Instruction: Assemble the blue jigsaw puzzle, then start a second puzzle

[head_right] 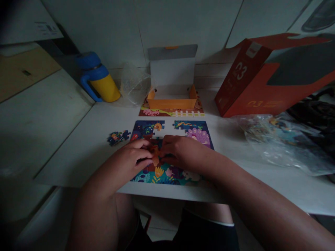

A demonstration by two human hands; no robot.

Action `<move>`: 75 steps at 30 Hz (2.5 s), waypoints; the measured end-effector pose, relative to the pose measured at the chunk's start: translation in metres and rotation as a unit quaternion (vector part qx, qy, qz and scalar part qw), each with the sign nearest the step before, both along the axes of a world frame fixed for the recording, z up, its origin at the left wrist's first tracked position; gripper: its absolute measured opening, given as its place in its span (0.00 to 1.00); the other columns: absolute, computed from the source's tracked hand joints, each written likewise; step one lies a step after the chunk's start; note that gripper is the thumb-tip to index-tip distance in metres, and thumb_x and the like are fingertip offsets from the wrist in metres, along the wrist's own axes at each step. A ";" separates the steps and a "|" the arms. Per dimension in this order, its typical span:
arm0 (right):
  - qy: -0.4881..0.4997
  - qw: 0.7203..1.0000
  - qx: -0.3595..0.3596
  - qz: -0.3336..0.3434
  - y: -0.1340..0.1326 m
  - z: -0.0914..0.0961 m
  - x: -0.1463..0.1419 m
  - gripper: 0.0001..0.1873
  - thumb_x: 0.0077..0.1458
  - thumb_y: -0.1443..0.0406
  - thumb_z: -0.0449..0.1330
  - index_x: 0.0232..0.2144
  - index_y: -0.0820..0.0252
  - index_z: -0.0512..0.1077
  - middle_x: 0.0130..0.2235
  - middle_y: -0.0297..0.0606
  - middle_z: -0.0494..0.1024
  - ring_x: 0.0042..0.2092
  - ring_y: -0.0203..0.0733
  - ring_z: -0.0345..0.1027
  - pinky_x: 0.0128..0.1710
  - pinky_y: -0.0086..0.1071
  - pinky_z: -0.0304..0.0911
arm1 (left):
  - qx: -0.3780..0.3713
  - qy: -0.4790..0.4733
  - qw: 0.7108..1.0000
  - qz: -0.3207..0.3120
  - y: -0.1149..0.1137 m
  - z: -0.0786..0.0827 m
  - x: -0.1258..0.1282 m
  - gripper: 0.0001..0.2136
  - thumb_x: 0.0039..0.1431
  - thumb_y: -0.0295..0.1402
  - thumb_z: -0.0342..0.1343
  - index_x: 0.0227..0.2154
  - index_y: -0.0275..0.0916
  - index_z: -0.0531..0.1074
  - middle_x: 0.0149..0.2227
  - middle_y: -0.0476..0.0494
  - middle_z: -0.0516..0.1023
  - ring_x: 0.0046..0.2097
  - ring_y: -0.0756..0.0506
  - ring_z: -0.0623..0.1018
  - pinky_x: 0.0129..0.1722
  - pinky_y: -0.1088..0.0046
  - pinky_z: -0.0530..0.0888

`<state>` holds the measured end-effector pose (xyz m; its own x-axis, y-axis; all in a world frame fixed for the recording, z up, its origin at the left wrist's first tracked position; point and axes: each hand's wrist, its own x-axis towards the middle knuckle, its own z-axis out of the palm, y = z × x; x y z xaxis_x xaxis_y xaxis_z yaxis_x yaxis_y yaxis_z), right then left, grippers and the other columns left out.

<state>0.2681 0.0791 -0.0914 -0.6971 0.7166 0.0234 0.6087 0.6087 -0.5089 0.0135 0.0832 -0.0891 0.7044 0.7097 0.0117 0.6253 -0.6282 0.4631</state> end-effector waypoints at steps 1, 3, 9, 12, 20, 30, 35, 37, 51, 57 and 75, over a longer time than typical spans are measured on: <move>0.005 1.000 0.000 0.004 0.000 0.000 0.000 0.06 0.65 0.69 0.66 0.42 0.55 0.83 0.45 0.40 0.80 0.42 0.42 0.77 0.43 0.36 0.70 | 0.003 -0.005 1.000 0.000 0.001 0.001 -0.002 0.07 0.70 0.27 0.61 0.38 0.42 0.84 0.53 0.42 0.81 0.53 0.41 0.81 0.57 0.60 0.78; 0.012 1.000 0.003 0.008 0.000 0.001 0.001 0.06 0.65 0.69 0.66 0.42 0.55 0.83 0.45 0.40 0.80 0.42 0.42 0.77 0.43 0.35 0.70 | 0.024 -0.028 0.999 0.023 0.004 0.003 -0.008 0.07 0.71 0.27 0.60 0.39 0.42 0.82 0.51 0.43 0.81 0.52 0.42 0.81 0.57 0.60 0.78; -0.006 1.000 0.009 0.002 0.000 0.003 0.001 0.07 0.67 0.64 0.66 0.46 0.56 0.83 0.47 0.42 0.80 0.43 0.44 0.78 0.43 0.36 0.70 | 0.155 0.003 0.960 0.234 0.017 0.008 -0.057 0.13 0.66 0.37 0.65 0.50 0.42 0.76 0.52 0.38 0.79 0.56 0.34 0.79 0.61 0.52 0.76; -0.001 1.000 0.001 -0.004 0.001 0.003 0.001 0.08 0.68 0.63 0.66 0.46 0.55 0.83 0.46 0.42 0.81 0.44 0.46 0.78 0.45 0.37 0.70 | 0.127 0.062 0.945 0.296 0.025 0.003 -0.085 0.19 0.63 0.43 0.67 0.52 0.39 0.76 0.53 0.34 0.79 0.57 0.30 0.79 0.62 0.48 0.75; 0.062 0.998 0.019 -0.012 0.005 0.002 0.009 0.11 0.73 0.59 0.60 0.46 0.56 0.82 0.45 0.42 0.82 0.44 0.45 0.76 0.46 0.38 0.69 | 0.066 0.031 0.941 0.329 0.034 -0.007 -0.102 0.16 0.61 0.43 0.67 0.45 0.37 0.79 0.49 0.36 0.82 0.51 0.34 0.83 0.56 0.53 0.79; 0.258 0.921 0.077 -0.282 0.011 0.001 0.020 0.21 0.73 0.47 0.57 0.46 0.56 0.79 0.40 0.41 0.82 0.37 0.42 0.73 0.35 0.35 0.65 | 0.181 -0.054 0.947 0.262 0.022 0.008 -0.080 0.12 0.63 0.36 0.69 0.46 0.42 0.75 0.49 0.42 0.79 0.50 0.38 0.81 0.55 0.57 0.79; 0.274 0.920 -0.011 -0.279 0.013 -0.002 0.018 0.22 0.70 0.47 0.61 0.52 0.56 0.77 0.43 0.41 0.82 0.35 0.40 0.71 0.33 0.34 0.65 | 0.177 -0.092 0.971 0.133 0.004 0.014 -0.025 0.17 0.63 0.31 0.71 0.51 0.43 0.73 0.53 0.42 0.77 0.56 0.38 0.78 0.59 0.55 0.77; 0.273 0.927 -0.045 -0.253 0.013 -0.002 0.016 0.22 0.69 0.47 0.62 0.52 0.56 0.77 0.45 0.42 0.83 0.37 0.41 0.73 0.36 0.35 0.68 | 0.163 -0.091 0.978 0.097 -0.002 0.013 -0.005 0.18 0.62 0.30 0.72 0.52 0.42 0.72 0.55 0.41 0.77 0.57 0.37 0.78 0.59 0.54 0.77; 0.224 0.912 -0.049 -0.341 0.024 -0.015 0.016 0.13 0.61 0.54 0.67 0.43 0.54 0.80 0.34 0.37 0.84 0.30 0.40 0.72 0.28 0.34 0.63 | 0.131 -0.032 0.981 0.141 0.017 -0.015 -0.008 0.17 0.67 0.34 0.68 0.55 0.39 0.72 0.57 0.36 0.78 0.59 0.35 0.78 0.62 0.50 0.76; 0.206 0.915 -0.103 -0.330 0.033 -0.016 0.008 0.08 0.60 0.59 0.67 0.41 0.53 0.79 0.35 0.36 0.85 0.31 0.41 0.77 0.29 0.34 0.68 | 0.118 -0.029 0.983 0.137 0.026 -0.019 -0.011 0.08 0.67 0.34 0.67 0.46 0.39 0.77 0.51 0.39 0.79 0.54 0.37 0.79 0.59 0.52 0.77; 0.173 0.936 -0.075 -0.297 0.053 -0.016 -0.009 0.08 0.61 0.59 0.66 0.40 0.55 0.81 0.32 0.37 0.84 0.28 0.41 0.74 0.28 0.34 0.65 | 0.123 -0.033 0.981 0.146 0.026 -0.018 -0.008 0.06 0.66 0.33 0.66 0.42 0.40 0.75 0.48 0.40 0.78 0.51 0.37 0.79 0.55 0.53 0.77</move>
<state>0.2593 0.1322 -0.1073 -0.1444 0.9886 0.0424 0.5994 0.1215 -0.7912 0.0051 0.1095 -0.1067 0.4639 0.8507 0.2472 0.7686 -0.5253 0.3652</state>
